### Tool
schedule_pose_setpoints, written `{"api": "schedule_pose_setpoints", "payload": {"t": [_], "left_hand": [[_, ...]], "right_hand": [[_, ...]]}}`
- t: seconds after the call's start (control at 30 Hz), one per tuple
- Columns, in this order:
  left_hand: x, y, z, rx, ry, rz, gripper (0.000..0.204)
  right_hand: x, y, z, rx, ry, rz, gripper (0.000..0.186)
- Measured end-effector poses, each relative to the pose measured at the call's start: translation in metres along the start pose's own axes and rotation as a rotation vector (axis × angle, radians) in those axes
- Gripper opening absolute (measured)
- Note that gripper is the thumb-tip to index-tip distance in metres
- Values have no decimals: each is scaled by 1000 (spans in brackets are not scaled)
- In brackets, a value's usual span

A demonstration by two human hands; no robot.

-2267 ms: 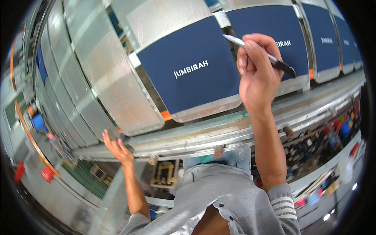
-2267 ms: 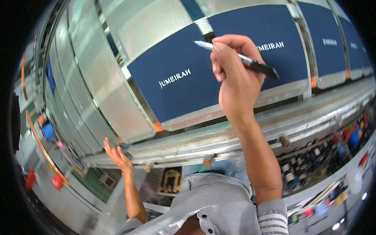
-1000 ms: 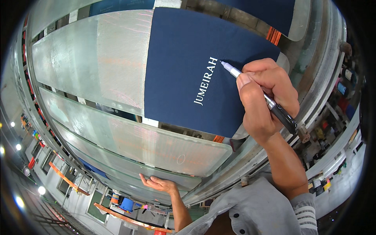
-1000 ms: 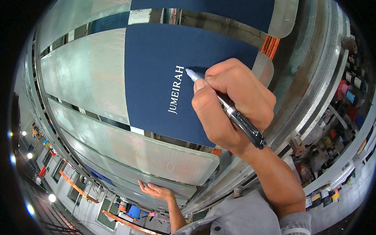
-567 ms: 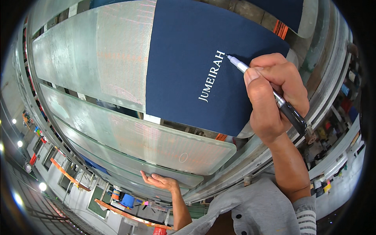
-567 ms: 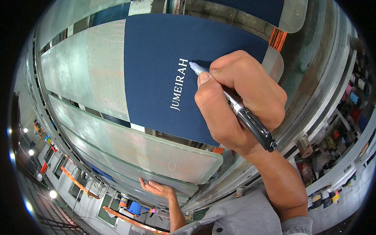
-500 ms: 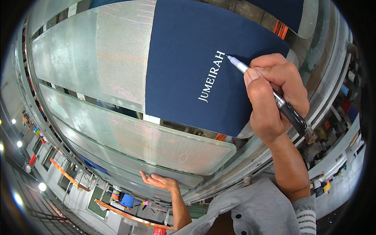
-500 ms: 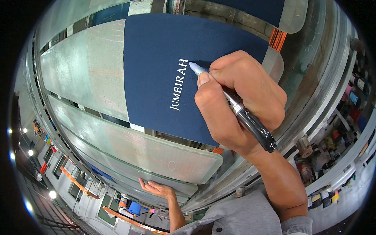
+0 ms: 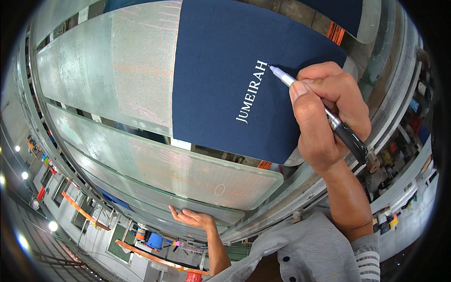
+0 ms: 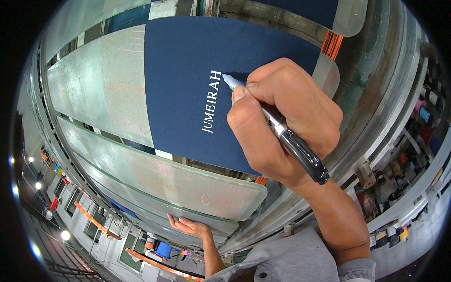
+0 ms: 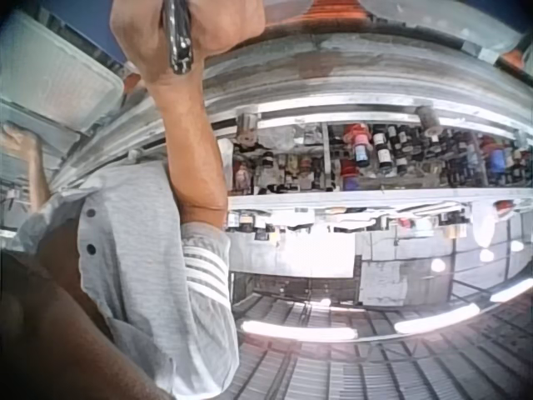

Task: The person uses a white marker to hand-letter the word 'JUMEIRAH' on several dark blue rectangular panels arranged on a workbench. The person writes each letter carefully, moving from one panel to the next in sequence.

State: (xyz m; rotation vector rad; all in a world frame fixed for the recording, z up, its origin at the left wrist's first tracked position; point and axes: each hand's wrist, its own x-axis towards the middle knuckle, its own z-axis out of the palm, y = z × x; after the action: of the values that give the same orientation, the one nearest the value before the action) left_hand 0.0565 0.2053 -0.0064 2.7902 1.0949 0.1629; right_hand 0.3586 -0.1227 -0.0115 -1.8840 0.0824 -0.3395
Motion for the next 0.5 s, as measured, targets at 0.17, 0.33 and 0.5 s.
{"api": "schedule_pose_setpoints", "payload": {"t": [0.17, 0.33, 0.5], "left_hand": [[0, -3, 0, -4, -4, 12, 56], [0, 2, 0, -25, -3, -2, 55], [0, -4, 0, 5, -2, 2, 54]], "right_hand": [[0, -1, 0, 7, -6, 27, 7], [1, -2, -1, -1, -20, 25, 7], [1, -2, 0, -8, -21, 23, 6]]}}
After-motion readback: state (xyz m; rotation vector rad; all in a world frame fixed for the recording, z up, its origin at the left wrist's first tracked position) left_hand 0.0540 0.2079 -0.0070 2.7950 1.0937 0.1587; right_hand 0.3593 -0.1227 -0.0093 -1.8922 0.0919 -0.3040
